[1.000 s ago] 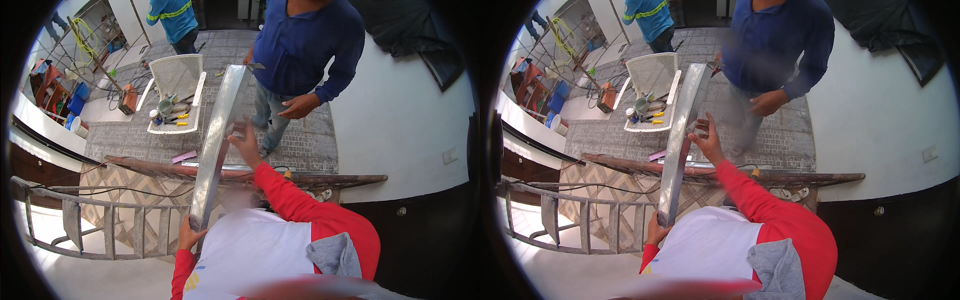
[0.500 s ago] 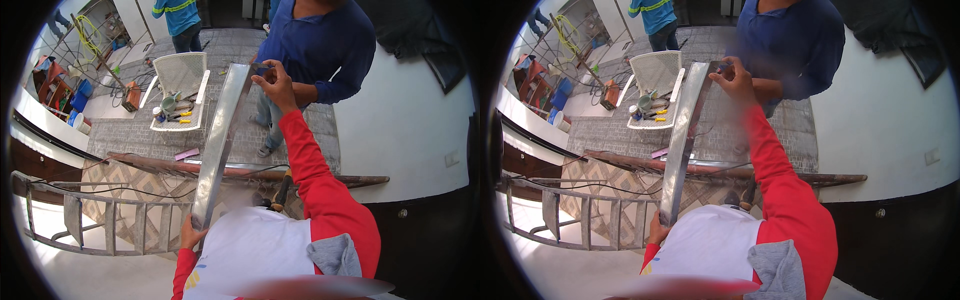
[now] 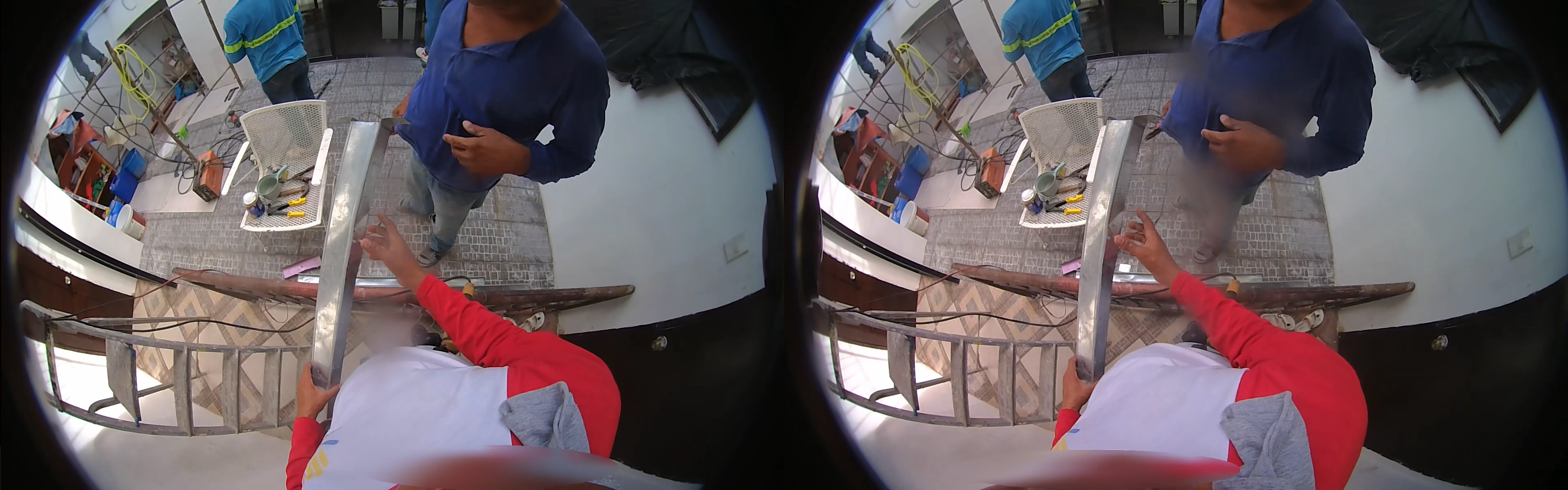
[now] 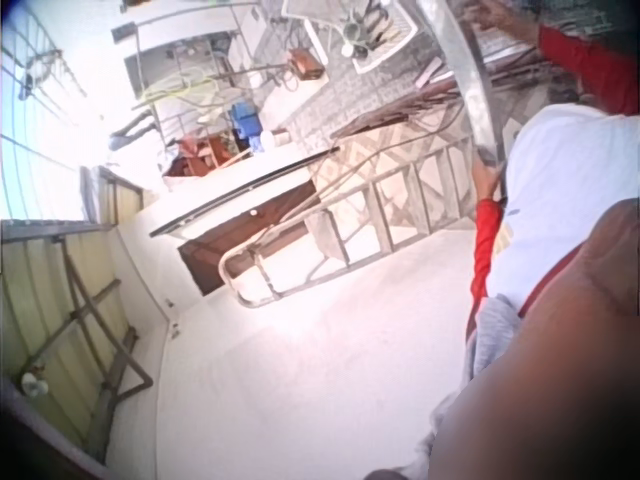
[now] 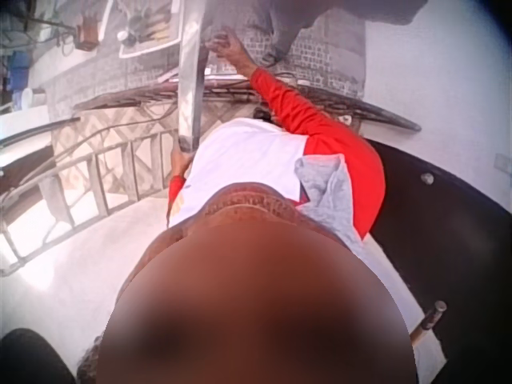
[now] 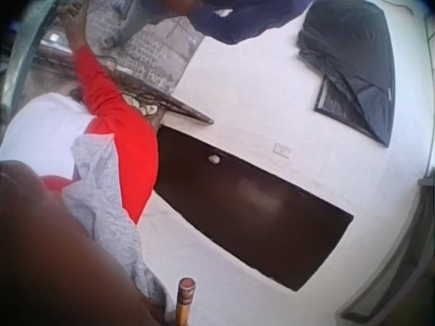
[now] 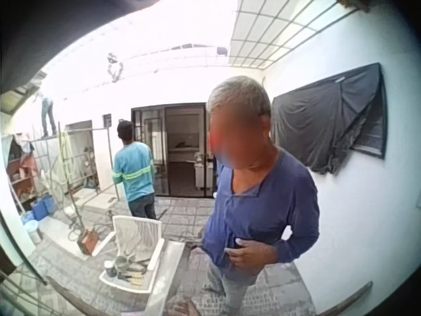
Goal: The person measures a metal railing section with a tape measure, then positions it against a stair railing. A coworker marks the metal piece while the person holds it steady. The person then uses an angle grinder to cut the metal railing section to size.
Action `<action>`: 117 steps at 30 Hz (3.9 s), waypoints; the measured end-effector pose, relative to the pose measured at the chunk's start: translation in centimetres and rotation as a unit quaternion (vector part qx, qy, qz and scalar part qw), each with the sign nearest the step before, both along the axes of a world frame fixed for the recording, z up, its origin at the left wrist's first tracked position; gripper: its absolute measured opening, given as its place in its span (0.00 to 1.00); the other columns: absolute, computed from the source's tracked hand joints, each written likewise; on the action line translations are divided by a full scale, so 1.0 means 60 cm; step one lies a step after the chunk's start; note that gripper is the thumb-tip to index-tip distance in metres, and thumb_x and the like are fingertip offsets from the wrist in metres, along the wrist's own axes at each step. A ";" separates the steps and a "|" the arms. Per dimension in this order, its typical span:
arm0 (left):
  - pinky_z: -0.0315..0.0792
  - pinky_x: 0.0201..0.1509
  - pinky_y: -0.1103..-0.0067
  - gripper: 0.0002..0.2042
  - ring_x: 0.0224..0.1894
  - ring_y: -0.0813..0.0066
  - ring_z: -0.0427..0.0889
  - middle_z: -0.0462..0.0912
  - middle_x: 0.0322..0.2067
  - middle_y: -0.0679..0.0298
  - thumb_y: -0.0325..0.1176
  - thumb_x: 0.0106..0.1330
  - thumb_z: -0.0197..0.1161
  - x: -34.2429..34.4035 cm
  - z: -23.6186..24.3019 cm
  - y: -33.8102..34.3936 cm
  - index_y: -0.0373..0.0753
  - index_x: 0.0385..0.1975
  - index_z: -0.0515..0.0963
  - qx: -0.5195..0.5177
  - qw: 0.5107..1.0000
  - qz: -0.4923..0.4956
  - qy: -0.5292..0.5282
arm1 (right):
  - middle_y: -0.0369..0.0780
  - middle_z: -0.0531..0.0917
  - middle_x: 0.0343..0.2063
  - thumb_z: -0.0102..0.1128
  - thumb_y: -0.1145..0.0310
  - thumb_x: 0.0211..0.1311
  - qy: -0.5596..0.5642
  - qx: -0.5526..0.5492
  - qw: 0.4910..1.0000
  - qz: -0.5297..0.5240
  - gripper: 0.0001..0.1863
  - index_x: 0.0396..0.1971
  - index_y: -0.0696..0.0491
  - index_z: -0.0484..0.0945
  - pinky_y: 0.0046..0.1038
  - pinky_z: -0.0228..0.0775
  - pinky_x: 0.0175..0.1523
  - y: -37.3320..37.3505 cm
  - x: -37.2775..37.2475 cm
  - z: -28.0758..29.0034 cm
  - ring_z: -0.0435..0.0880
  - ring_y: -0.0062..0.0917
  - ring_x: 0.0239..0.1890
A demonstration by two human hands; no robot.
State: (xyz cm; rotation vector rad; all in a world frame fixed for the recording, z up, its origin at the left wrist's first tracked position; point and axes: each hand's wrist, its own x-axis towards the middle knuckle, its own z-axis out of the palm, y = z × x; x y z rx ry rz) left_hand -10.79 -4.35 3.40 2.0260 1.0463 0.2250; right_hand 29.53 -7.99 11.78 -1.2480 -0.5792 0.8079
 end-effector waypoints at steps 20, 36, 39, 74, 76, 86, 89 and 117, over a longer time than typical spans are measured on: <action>0.75 0.53 0.66 0.46 0.49 0.53 0.82 0.80 0.46 0.49 0.41 0.42 0.85 -0.068 -0.099 -0.031 0.33 0.61 0.65 0.008 1.000 0.002 0.014 | 0.49 0.76 0.61 0.76 0.51 0.56 -0.002 -0.092 0.945 0.315 0.46 0.66 0.65 0.65 0.34 0.63 0.70 0.051 -0.098 -0.018 0.75 0.33 0.63; 0.77 0.47 0.63 0.43 0.42 0.51 0.85 0.83 0.39 0.51 0.46 0.43 0.85 -0.051 -0.099 -0.048 0.35 0.55 0.65 -0.023 0.995 0.078 0.059 | 0.45 0.79 0.49 0.74 0.61 0.56 0.218 -0.046 0.937 0.268 0.38 0.61 0.61 0.66 0.39 0.69 0.63 0.174 -0.145 -0.059 0.80 0.32 0.55; 0.77 0.45 0.64 0.40 0.41 0.54 0.85 0.82 0.38 0.52 0.45 0.43 0.85 -0.040 -0.083 -0.051 0.35 0.51 0.66 -0.024 0.993 0.097 0.054 | 0.45 0.81 0.44 0.70 0.64 0.58 0.257 -0.043 0.920 0.291 0.29 0.56 0.62 0.71 0.40 0.75 0.57 0.217 -0.146 -0.090 0.84 0.31 0.49; 0.77 0.45 0.63 0.40 0.42 0.51 0.84 0.82 0.40 0.51 0.45 0.42 0.85 0.048 -0.031 -0.059 0.37 0.52 0.68 0.018 0.984 0.140 0.113 | 0.47 0.85 0.44 0.65 0.68 0.63 0.347 0.004 0.892 0.291 0.22 0.53 0.65 0.74 0.42 0.82 0.55 0.274 -0.063 -0.173 0.88 0.37 0.45; 0.77 0.45 0.63 0.40 0.42 0.51 0.84 0.82 0.40 0.51 0.45 0.42 0.85 0.051 -0.029 -0.060 0.37 0.52 0.67 0.004 0.983 0.141 0.117 | 0.45 0.84 0.40 0.67 0.67 0.62 0.348 0.015 0.892 0.288 0.20 0.49 0.64 0.75 0.42 0.85 0.50 0.270 -0.061 -0.173 0.89 0.34 0.41; 0.78 0.44 0.64 0.38 0.41 0.53 0.85 0.83 0.39 0.52 0.45 0.43 0.85 0.055 -0.034 -0.070 0.38 0.50 0.68 -0.020 0.982 0.144 0.118 | 0.41 0.84 0.37 0.68 0.69 0.61 0.344 0.019 0.895 0.285 0.17 0.47 0.61 0.76 0.39 0.86 0.47 0.259 -0.060 -0.170 0.88 0.29 0.37; 0.79 0.45 0.65 0.39 0.41 0.56 0.86 0.84 0.39 0.53 0.45 0.43 0.85 0.048 -0.045 -0.070 0.38 0.51 0.69 -0.040 0.983 0.144 0.110 | 0.40 0.82 0.35 0.69 0.70 0.61 0.333 0.022 0.901 0.276 0.17 0.46 0.60 0.76 0.39 0.85 0.47 0.263 -0.063 -0.173 0.86 0.27 0.36; 0.76 0.52 0.74 0.30 0.46 0.74 0.82 0.84 0.45 0.65 0.40 0.58 0.78 0.036 -0.132 -0.060 0.37 0.59 0.75 -0.356 0.929 0.096 -0.030 | 0.49 0.74 0.62 0.72 0.29 0.51 0.028 -0.184 0.971 0.150 0.56 0.68 0.57 0.66 0.40 0.61 0.69 0.171 -0.034 -0.114 0.73 0.39 0.64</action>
